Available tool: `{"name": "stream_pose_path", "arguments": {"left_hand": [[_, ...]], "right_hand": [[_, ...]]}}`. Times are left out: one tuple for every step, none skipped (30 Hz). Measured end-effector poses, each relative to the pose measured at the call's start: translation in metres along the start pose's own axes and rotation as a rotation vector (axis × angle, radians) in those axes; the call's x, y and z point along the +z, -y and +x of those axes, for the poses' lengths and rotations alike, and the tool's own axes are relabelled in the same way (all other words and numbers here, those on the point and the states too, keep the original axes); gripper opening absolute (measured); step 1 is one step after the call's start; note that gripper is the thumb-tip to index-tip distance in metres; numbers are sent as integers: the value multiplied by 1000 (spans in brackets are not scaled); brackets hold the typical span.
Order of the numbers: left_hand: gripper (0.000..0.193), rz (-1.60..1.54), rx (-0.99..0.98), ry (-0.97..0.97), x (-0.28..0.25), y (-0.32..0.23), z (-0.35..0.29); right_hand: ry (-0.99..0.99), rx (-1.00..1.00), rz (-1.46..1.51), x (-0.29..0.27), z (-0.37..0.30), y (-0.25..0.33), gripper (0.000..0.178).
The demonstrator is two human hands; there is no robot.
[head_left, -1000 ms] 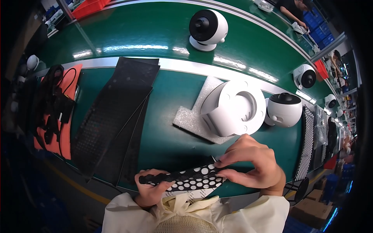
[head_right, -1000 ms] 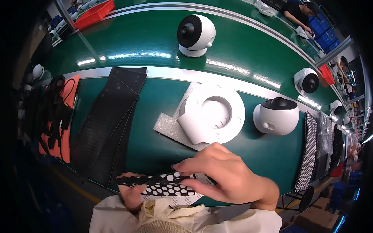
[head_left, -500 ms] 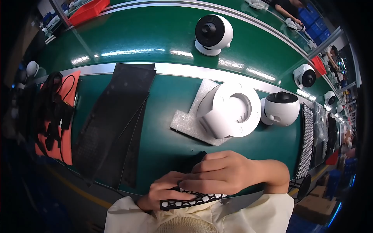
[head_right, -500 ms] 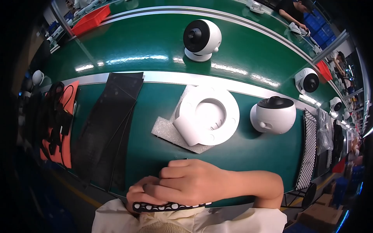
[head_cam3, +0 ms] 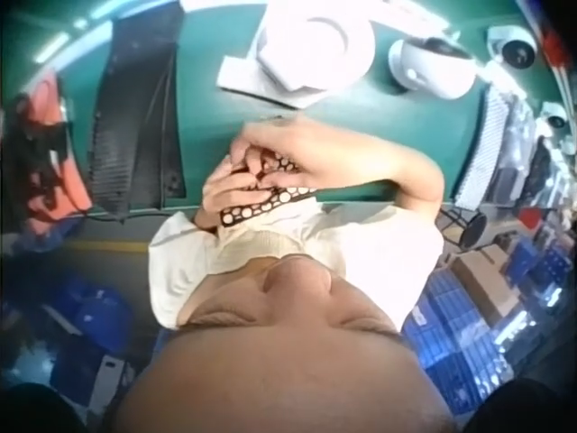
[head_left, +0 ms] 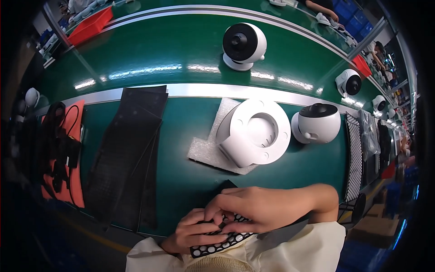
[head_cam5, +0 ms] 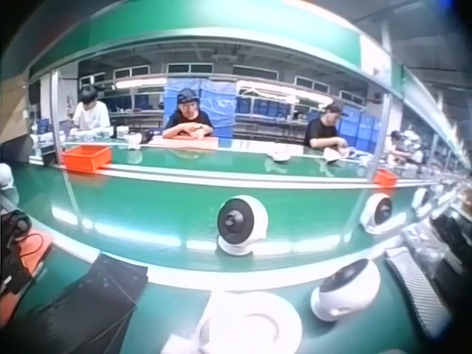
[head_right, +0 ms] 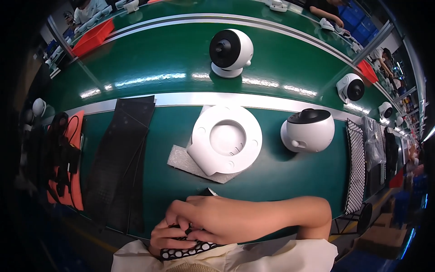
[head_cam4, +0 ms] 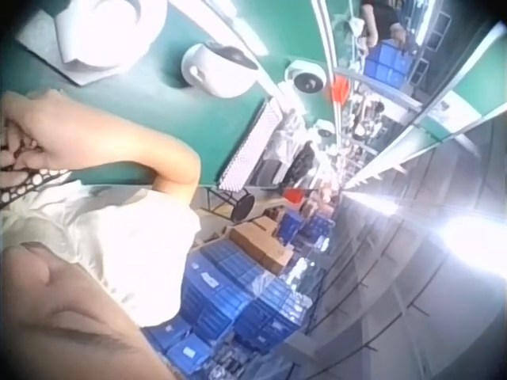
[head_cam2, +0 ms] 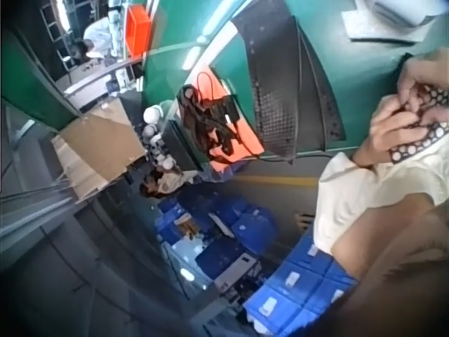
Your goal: Peeling and sticking small round covers or labels onto the base of security camera housings on an assembly line.
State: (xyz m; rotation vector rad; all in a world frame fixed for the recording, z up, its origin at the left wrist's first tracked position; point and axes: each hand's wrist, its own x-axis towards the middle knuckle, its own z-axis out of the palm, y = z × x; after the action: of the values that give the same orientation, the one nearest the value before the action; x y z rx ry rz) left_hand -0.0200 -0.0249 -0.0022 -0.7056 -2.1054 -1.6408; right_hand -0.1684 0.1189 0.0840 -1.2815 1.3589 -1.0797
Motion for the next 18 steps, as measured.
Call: {"name": "stream_pose_path", "arguments": {"left_hand": [[26,-10,1,12,-1,0,3],[25,-21,3,25,-2,0,5],[25,-11,-4,18,-3,-1,5],[22,-58,-21,-27,-4,-2,6],[20,-105,-38,-72,-4,-3,5],[17,-82,-39,-69,-4,-4,4],[17,-88,-39,-69,-3,-3,4],[18,-97,-54,-69,-2,-2,3],[18,-107,-64,-66,-2,-4,4],[18,-110,-60,-64,-2,-4,6],[17,-114,-51,-60,-2,-4,6],[17,-115,-46,-59,-1,-3,7],[17,-115,-47,-60,-1,-3,7],[17,-115,-45,-65,-1,-3,8],[16,-112,-49,-72,-1,-3,7],[16,-110,-54,-74,-1,-2,6],[16,-111,-56,-73,-1,-2,6],[16,-115,-56,-71,-1,-2,6]], "right_hand": [[-40,-27,-32,1,0,0,25],[-42,-24,-34,-1,-3,2,25],[-142,-112,-85,-5,-5,5,26],[-242,-199,-135,-9,-6,8,27],[-479,-186,-221,-14,-5,16,13],[-675,-190,-259,-21,-1,21,22],[-779,-166,-258,-34,1,22,29],[-752,-108,-269,-53,4,20,30],[-726,-61,-254,-67,7,19,28],[-750,-46,-186,-74,10,11,23],[-747,-44,-156,-76,12,6,22],[-739,-43,-123,-78,14,2,22],[-723,-31,-129,-78,13,3,21],[-722,-30,-129,-78,12,4,21],[-699,-33,-161,-78,12,3,21],[-676,-35,-193,-78,12,3,21],[-673,-35,-190,-78,12,3,21],[-662,-26,-207,-77,13,4,20]]}}
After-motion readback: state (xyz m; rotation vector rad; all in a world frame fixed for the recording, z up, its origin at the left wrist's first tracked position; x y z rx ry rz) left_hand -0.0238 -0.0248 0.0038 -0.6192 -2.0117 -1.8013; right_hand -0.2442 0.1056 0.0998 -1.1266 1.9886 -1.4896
